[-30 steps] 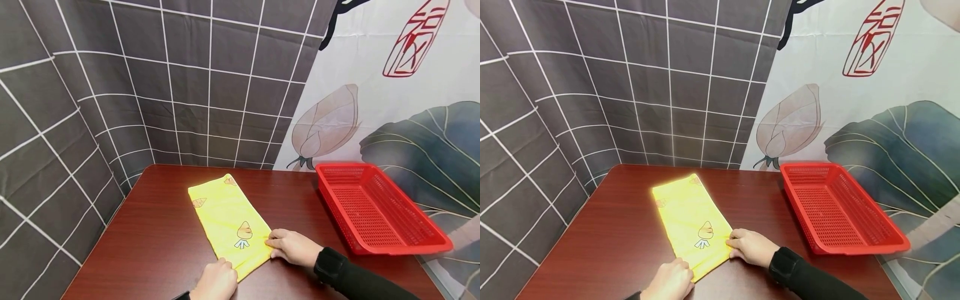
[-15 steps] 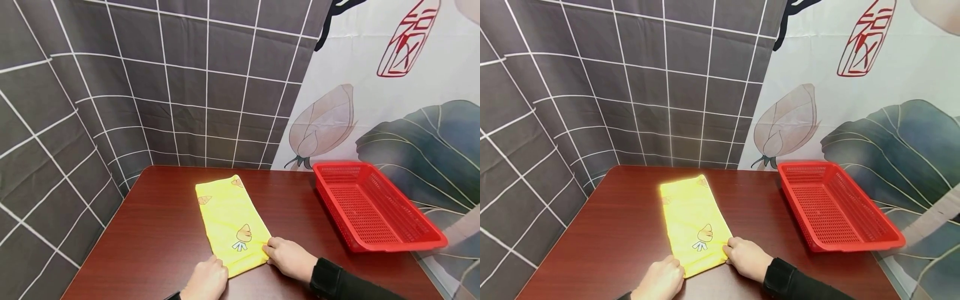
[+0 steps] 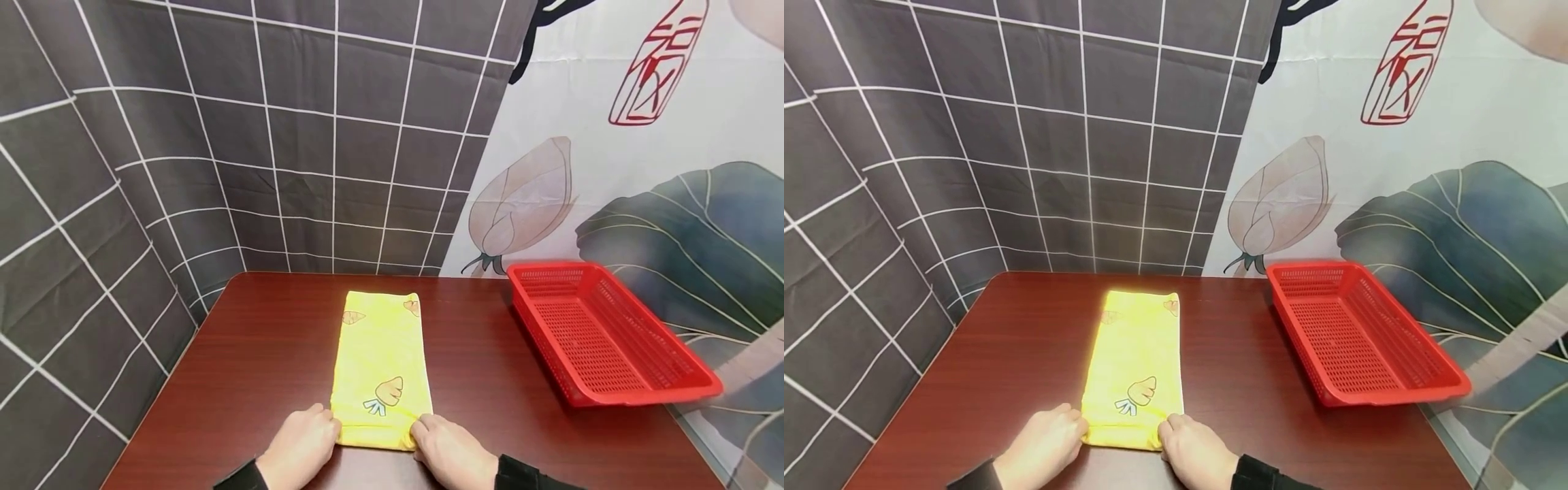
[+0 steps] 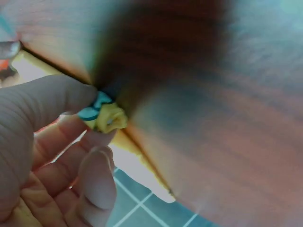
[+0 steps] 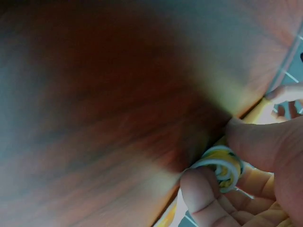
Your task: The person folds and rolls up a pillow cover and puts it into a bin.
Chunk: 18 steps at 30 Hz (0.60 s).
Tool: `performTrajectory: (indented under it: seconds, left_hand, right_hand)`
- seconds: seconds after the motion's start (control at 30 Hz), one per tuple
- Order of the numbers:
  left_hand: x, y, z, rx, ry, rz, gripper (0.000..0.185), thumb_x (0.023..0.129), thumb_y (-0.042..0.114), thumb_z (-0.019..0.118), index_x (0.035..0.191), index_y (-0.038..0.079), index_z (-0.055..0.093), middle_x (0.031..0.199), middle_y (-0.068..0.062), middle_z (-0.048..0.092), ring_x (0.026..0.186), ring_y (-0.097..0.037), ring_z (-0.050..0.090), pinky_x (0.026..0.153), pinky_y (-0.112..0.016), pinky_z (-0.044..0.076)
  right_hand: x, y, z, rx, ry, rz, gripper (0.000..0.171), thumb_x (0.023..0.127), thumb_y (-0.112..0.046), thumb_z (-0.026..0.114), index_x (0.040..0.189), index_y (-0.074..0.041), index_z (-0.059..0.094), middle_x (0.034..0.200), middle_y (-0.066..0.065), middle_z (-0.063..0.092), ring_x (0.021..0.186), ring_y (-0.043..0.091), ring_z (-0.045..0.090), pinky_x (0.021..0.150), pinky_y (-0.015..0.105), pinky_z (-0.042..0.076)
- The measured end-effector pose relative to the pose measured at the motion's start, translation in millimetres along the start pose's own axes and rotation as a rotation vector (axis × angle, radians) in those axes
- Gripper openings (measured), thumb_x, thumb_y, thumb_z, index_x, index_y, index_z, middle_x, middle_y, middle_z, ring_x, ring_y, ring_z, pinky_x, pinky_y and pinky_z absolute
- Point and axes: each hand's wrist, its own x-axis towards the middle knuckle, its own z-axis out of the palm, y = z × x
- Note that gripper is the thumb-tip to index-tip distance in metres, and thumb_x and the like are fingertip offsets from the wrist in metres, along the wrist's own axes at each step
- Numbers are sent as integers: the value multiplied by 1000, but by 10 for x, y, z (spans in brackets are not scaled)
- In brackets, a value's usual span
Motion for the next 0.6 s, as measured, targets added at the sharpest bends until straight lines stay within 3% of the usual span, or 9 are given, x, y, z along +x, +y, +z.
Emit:
performTrajectory:
  seconds: [0.2, 0.43, 0.6]
  left_hand:
    - [-57, -38, 41, -45, -23, 7, 20, 81, 22, 86, 77, 19, 67, 73, 7, 58, 69, -13, 55, 55, -28, 44]
    - [-117, 29, 106, -30, 22, 46, 15, 83, 13, 78, 77, 16, 64, 76, 4, 56, 70, -14, 56, 55, -27, 44]
    - [-120, -3, 117, -122, -52, 8, 16, 89, 18, 78, 80, 17, 64, 80, 6, 55, 74, -14, 53, 56, -28, 44]
  right_hand:
    - [-8, -19, 4, -32, 52, 46, 20, 86, -19, 85, 87, -19, 65, 83, -9, 50, 71, 4, 44, 64, 19, 41]
    - [-18, 9, 14, 54, 16, 132, 20, 87, -23, 85, 83, -22, 66, 78, -12, 49, 71, 3, 42, 64, 22, 40]
    - [-32, 26, 31, 78, 65, 110, 16, 86, -22, 86, 88, -22, 70, 84, -11, 53, 76, 2, 46, 67, 20, 44]
